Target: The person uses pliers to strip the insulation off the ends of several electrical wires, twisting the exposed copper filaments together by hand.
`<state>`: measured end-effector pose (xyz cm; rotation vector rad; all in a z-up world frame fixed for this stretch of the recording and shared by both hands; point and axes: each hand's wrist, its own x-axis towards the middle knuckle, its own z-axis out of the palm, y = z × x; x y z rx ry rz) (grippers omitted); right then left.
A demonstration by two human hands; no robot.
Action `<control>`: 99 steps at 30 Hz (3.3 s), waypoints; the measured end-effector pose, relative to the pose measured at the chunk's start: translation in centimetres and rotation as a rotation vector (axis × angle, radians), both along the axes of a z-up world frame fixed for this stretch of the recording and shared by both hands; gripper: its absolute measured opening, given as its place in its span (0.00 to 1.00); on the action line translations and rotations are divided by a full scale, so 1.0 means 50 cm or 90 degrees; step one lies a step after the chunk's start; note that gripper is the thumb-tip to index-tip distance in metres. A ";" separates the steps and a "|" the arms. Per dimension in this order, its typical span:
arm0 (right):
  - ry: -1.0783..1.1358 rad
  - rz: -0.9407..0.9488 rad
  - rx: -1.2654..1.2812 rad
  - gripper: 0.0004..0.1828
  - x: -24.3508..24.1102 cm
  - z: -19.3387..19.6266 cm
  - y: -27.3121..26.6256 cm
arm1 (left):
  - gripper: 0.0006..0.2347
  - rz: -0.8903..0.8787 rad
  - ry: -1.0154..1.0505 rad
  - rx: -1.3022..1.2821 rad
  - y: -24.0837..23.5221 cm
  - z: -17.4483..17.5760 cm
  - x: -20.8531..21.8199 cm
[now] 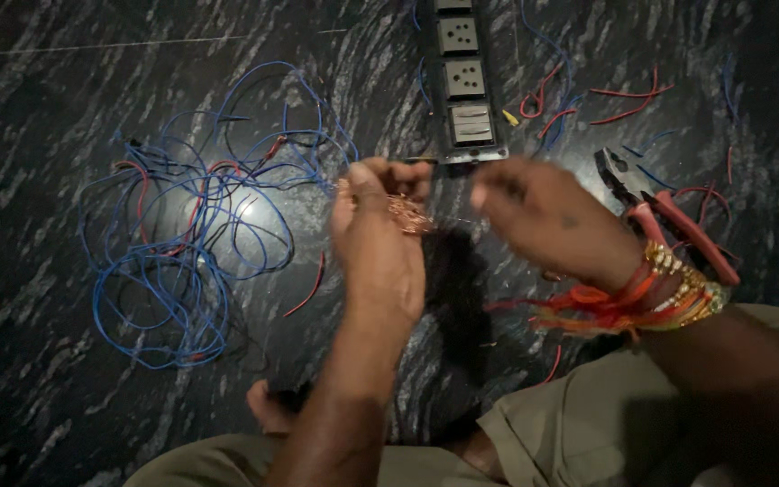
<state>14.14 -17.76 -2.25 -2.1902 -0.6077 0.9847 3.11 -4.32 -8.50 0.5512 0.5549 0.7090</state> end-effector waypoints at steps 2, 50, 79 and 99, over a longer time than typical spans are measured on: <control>-0.024 0.145 -0.060 0.25 -0.001 -0.007 0.003 | 0.12 0.034 -0.051 -0.007 0.005 0.010 -0.001; -0.383 0.146 0.331 0.07 0.008 0.037 0.000 | 0.16 -0.330 0.143 0.257 0.014 0.085 -0.016; -0.667 0.412 0.476 0.40 0.010 0.046 0.019 | 0.04 -0.204 0.230 0.229 0.028 0.069 -0.019; 0.096 -0.121 0.268 0.19 -0.026 0.058 -0.151 | 0.29 -0.081 0.461 1.092 0.056 0.244 -0.165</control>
